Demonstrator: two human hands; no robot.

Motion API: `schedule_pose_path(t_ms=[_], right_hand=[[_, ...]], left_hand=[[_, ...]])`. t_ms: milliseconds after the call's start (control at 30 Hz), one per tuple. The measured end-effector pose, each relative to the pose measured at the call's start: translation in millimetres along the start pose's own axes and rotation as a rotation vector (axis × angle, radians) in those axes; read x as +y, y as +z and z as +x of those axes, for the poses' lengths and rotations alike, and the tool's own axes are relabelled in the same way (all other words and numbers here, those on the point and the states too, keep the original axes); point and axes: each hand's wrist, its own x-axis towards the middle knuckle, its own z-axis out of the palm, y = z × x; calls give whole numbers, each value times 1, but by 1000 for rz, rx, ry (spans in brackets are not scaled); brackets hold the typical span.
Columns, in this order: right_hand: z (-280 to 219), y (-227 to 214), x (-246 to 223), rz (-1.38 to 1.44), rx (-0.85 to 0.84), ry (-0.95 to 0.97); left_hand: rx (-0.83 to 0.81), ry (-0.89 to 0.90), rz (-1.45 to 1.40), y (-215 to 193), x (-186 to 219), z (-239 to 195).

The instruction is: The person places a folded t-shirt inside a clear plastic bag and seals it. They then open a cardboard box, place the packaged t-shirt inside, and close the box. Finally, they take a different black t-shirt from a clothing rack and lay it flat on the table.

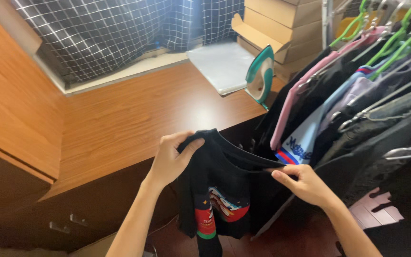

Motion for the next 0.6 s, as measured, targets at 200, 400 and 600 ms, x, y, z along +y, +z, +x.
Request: schedule_pose_path(t_ms=[200,400,600], right_hand=[[47,16,-65,-172,-153,-42],[106,50,-72,-261,-332,-141],[124,70,-98,-58,-51,-316]], left_hand=[[-37,149,655,-72,-41,-12],[17,-20,824,-126,-91,-28],[157,-322,404,-164,-108,-34]])
